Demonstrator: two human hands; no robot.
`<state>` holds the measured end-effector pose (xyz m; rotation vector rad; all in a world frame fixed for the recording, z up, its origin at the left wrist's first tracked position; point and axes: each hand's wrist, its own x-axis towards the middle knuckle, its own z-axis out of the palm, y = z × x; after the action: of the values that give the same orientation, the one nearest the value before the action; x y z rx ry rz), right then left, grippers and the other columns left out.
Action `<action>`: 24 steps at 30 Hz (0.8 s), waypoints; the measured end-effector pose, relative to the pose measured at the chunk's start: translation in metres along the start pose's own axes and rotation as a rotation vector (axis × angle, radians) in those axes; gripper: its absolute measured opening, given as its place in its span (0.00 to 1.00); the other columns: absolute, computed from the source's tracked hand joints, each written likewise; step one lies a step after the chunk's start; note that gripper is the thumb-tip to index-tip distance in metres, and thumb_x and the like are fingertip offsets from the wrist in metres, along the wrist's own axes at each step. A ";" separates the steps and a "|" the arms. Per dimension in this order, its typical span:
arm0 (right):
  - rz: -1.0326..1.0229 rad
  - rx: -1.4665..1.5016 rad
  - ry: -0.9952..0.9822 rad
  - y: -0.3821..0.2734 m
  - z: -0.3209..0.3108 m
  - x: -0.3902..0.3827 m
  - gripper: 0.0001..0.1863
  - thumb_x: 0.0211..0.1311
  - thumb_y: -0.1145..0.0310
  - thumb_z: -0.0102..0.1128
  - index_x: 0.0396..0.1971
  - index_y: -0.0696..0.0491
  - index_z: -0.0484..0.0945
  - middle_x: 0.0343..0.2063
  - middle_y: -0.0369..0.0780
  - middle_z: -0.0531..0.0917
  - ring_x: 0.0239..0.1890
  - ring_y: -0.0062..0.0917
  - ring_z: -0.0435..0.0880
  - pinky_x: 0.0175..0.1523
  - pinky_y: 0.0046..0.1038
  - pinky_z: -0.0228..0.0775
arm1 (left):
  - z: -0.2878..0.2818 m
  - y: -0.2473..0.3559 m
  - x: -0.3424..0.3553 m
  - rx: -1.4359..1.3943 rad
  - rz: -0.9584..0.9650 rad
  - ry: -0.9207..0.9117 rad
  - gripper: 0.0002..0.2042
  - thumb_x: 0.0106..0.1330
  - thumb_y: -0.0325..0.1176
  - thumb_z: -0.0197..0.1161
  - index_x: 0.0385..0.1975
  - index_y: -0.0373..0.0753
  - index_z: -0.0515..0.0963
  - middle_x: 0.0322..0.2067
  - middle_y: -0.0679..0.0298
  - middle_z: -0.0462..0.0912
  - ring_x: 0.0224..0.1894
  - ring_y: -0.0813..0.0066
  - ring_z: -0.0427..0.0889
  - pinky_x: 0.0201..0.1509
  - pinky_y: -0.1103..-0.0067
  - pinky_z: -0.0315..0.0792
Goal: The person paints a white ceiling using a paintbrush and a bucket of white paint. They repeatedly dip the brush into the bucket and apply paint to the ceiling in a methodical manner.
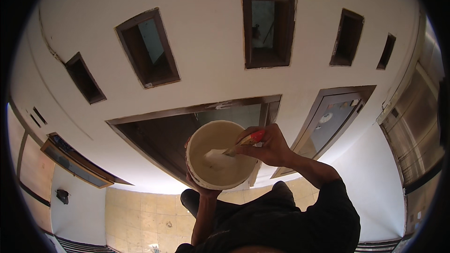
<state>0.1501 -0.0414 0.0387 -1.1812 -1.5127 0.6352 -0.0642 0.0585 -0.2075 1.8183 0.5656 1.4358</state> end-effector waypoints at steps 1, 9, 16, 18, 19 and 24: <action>-0.067 -0.047 0.050 0.001 -0.001 0.002 0.09 0.55 0.73 0.74 0.36 0.57 0.86 0.32 0.40 0.89 0.35 0.21 0.87 0.43 0.23 0.80 | 0.001 0.002 0.002 -0.010 -0.008 -0.002 0.49 0.48 0.52 0.69 0.71 0.45 0.52 0.67 0.60 0.60 0.66 0.64 0.65 0.65 0.64 0.68; -0.248 -0.284 0.180 -0.004 -0.020 0.004 0.10 0.55 0.77 0.72 0.38 0.58 0.86 0.34 0.42 0.89 0.36 0.23 0.89 0.42 0.22 0.81 | 0.009 0.035 0.019 -0.672 -0.351 0.108 0.48 0.49 0.55 0.65 0.71 0.46 0.53 0.67 0.60 0.60 0.66 0.63 0.65 0.64 0.62 0.69; -0.166 -0.060 0.207 -0.023 -0.028 -0.011 0.08 0.55 0.81 0.70 0.36 0.59 0.85 0.33 0.41 0.88 0.36 0.23 0.88 0.43 0.24 0.81 | 0.006 0.051 0.026 -0.974 -0.476 0.161 0.47 0.50 0.58 0.62 0.71 0.47 0.55 0.67 0.59 0.61 0.66 0.62 0.65 0.64 0.60 0.69; -0.080 0.010 0.094 -0.019 -0.020 -0.013 0.08 0.55 0.80 0.70 0.36 0.59 0.85 0.32 0.41 0.88 0.35 0.22 0.87 0.43 0.23 0.80 | 0.007 0.054 0.026 -1.006 -0.489 0.181 0.46 0.50 0.59 0.62 0.71 0.47 0.55 0.67 0.59 0.61 0.66 0.61 0.65 0.63 0.60 0.69; 0.002 -0.012 0.029 -0.020 -0.016 -0.014 0.08 0.56 0.79 0.71 0.37 0.59 0.85 0.33 0.41 0.88 0.36 0.21 0.87 0.43 0.23 0.80 | 0.007 0.056 0.026 -1.020 -0.499 0.190 0.46 0.50 0.59 0.61 0.71 0.47 0.55 0.67 0.59 0.61 0.66 0.61 0.65 0.63 0.60 0.69; 0.115 0.137 -0.085 -0.012 0.003 -0.011 0.08 0.56 0.77 0.72 0.36 0.60 0.85 0.32 0.40 0.88 0.36 0.22 0.87 0.44 0.23 0.80 | 0.008 0.060 0.025 -1.089 -0.526 0.221 0.46 0.51 0.61 0.59 0.70 0.48 0.56 0.67 0.59 0.61 0.66 0.60 0.65 0.63 0.58 0.70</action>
<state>0.1422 -0.0547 0.0435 -1.1533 -1.4550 0.8626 -0.0555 0.0368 -0.1462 0.6005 0.2316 1.1931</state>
